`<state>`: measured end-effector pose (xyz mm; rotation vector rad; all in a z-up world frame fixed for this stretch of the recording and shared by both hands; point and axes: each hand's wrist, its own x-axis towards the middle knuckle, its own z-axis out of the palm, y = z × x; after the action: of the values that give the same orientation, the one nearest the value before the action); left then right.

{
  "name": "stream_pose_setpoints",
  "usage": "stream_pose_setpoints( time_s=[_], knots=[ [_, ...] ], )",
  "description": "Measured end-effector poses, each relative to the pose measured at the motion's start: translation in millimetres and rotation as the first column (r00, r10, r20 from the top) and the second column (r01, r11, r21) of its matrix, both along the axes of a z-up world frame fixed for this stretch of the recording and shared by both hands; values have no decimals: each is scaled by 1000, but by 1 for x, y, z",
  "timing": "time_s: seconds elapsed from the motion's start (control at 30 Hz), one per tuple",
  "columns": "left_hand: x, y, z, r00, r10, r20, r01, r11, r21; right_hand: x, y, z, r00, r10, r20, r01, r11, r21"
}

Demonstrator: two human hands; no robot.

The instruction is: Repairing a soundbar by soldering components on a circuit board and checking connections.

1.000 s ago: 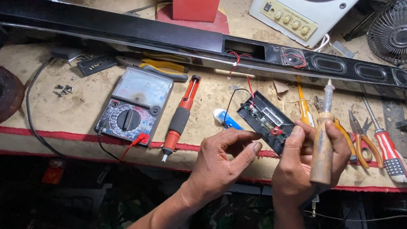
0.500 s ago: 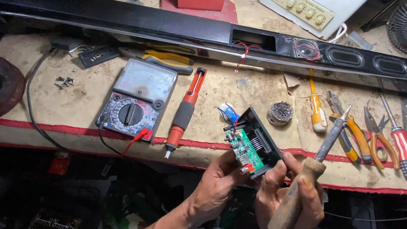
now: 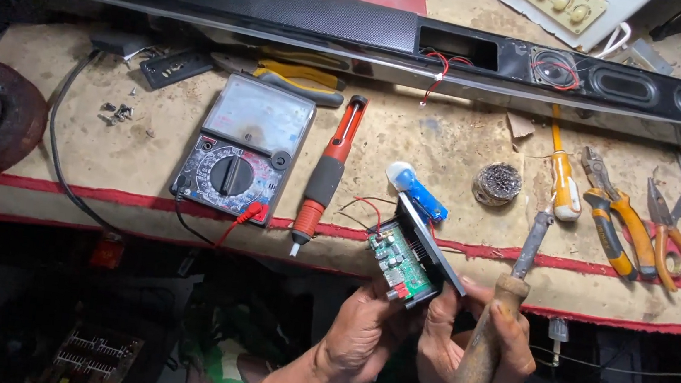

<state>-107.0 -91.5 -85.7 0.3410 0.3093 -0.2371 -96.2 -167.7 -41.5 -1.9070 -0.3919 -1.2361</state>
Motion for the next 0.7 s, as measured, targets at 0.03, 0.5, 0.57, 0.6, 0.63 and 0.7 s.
stream_pose_setpoints(
  time_s=[0.03, 0.5, 0.57, 0.6, 0.63, 0.7],
  knots=[
    [0, 1, 3, 1000, 2, -4, -2, 1000, 0, -1, 1, -1, 1000, 2, -4, -2, 1000, 0],
    [2, -3, -16, 997, 29, 73, -31, 999, 34, -12, 2, -2, 963, -134, -234, 152, 987, 58],
    [1, -6, -14, 994, 57, 96, -61, 997, 43, -12, 2, -2, 966, -127, -224, 143, 988, 57],
    [0, -7, -13, 990, 81, 119, -88, 995, 52, -12, 2, -2, 969, -122, -213, 137, 989, 56],
    [0, -7, -12, 989, 80, 121, -87, 995, 52, -11, 0, -3, 970, -124, -211, 138, 989, 56],
    [0, -7, -11, 991, 66, 120, -81, 989, 124, -10, -4, -4, 971, -142, -193, 140, 990, -23]
  ],
)
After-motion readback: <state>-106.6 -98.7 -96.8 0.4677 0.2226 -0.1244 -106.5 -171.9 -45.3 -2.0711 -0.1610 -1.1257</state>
